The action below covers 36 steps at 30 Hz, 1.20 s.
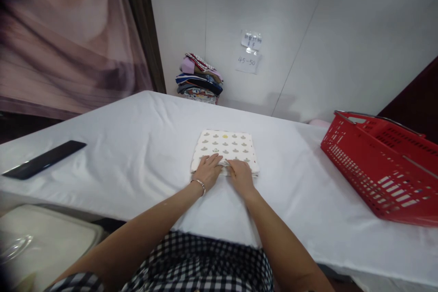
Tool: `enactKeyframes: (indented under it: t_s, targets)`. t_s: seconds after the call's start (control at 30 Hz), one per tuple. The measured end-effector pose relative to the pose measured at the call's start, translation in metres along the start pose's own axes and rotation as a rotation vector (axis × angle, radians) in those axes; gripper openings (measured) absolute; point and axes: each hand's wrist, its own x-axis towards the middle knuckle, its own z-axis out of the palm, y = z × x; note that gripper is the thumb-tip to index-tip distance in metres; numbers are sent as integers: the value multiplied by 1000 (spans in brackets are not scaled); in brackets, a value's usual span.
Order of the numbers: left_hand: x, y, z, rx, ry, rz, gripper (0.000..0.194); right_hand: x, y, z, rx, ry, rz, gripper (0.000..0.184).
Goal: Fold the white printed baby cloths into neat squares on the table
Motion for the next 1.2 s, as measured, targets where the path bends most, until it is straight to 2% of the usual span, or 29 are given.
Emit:
enactKeyframes:
  t_s: [0.43,0.83,1.2]
  targets:
    - [0,-4,2,-67,-2,7,27,-5,0,1,-10,54,-34,28]
    - [-12,-14,-9,-71,58,-105,22,0,5,-2,23,-10,15,29]
    - [-12,-13,-9,-103,40,-58,24,3,1,-6,38,-22,28,28]
